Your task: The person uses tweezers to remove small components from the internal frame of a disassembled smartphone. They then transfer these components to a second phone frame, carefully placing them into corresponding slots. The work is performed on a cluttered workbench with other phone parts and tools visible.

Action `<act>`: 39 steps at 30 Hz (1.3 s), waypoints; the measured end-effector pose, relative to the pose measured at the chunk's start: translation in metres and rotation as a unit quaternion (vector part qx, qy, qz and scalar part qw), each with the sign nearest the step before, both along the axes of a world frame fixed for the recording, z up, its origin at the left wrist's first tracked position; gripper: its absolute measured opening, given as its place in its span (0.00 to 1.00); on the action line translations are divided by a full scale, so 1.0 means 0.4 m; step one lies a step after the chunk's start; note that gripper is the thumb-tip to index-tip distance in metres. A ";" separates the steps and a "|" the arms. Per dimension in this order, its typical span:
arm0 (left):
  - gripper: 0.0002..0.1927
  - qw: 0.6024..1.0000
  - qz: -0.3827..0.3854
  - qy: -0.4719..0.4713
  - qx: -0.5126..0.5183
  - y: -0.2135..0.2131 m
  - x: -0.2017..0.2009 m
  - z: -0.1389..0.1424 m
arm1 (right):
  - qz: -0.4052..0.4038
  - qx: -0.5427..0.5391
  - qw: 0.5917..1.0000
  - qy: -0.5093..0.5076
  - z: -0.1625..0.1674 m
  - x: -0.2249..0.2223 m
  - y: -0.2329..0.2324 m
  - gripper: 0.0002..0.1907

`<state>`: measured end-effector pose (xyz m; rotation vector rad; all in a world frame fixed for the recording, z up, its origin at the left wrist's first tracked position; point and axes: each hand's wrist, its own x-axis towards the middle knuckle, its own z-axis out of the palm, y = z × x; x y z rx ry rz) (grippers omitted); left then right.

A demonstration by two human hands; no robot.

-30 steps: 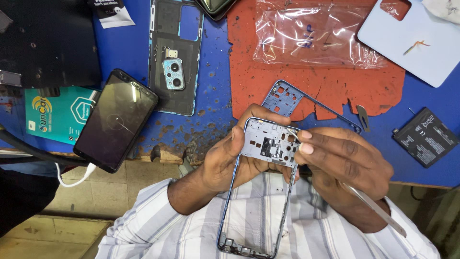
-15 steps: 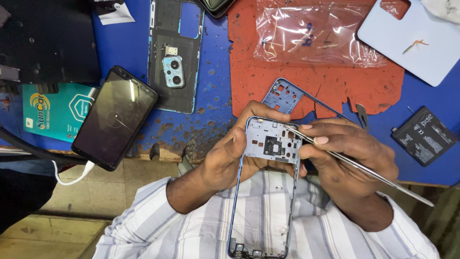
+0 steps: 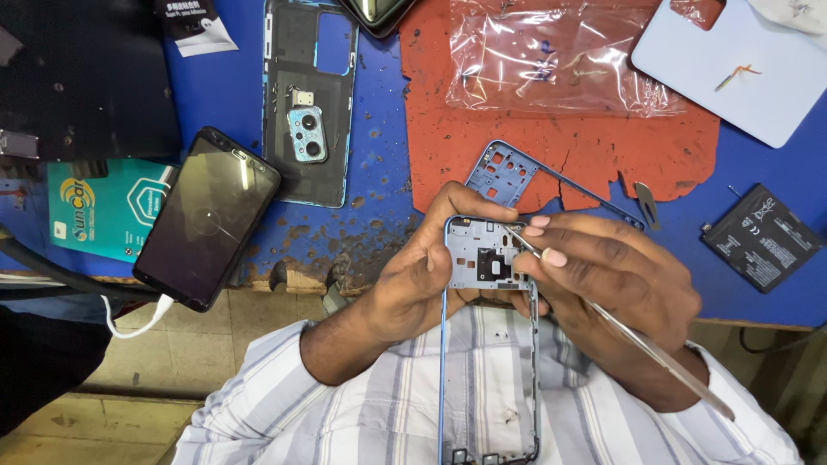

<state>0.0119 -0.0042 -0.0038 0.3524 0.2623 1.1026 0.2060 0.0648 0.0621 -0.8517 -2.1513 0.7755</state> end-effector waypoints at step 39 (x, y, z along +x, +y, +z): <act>0.34 1.000 0.012 -0.018 -0.004 -0.001 0.000 0.001 | -0.051 -0.108 0.991 0.066 -0.019 0.018 -0.019 0.18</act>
